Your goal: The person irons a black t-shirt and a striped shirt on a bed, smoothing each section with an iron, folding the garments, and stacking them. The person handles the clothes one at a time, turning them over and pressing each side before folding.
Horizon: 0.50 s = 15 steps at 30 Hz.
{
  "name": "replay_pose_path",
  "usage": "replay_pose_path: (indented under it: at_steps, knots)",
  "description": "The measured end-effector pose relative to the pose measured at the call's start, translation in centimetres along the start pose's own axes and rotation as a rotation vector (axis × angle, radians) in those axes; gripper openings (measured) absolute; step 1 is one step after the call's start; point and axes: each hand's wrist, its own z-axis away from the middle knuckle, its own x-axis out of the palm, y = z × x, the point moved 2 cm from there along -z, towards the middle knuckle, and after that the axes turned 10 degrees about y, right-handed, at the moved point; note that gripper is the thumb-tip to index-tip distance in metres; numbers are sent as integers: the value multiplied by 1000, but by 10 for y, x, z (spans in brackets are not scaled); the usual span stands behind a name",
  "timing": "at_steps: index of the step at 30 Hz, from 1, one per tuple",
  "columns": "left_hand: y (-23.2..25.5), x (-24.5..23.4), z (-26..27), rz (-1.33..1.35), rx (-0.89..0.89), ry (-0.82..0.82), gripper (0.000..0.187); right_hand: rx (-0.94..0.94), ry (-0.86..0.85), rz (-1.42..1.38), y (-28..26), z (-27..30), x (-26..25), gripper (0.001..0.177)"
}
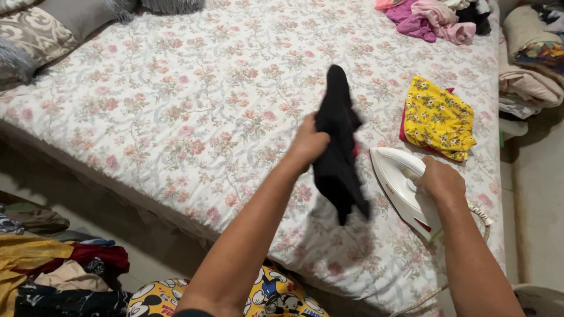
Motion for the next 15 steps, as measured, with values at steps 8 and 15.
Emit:
replay_pose_path:
  at_steps: [8,15]
  knots:
    - [-102,-111,85,327,-389,29,75,29,-16,-32,-1,-1,2,50]
    - [-140,-129,85,-540,-254,200,81,-79,-17,-182,-14,-8,-8,51]
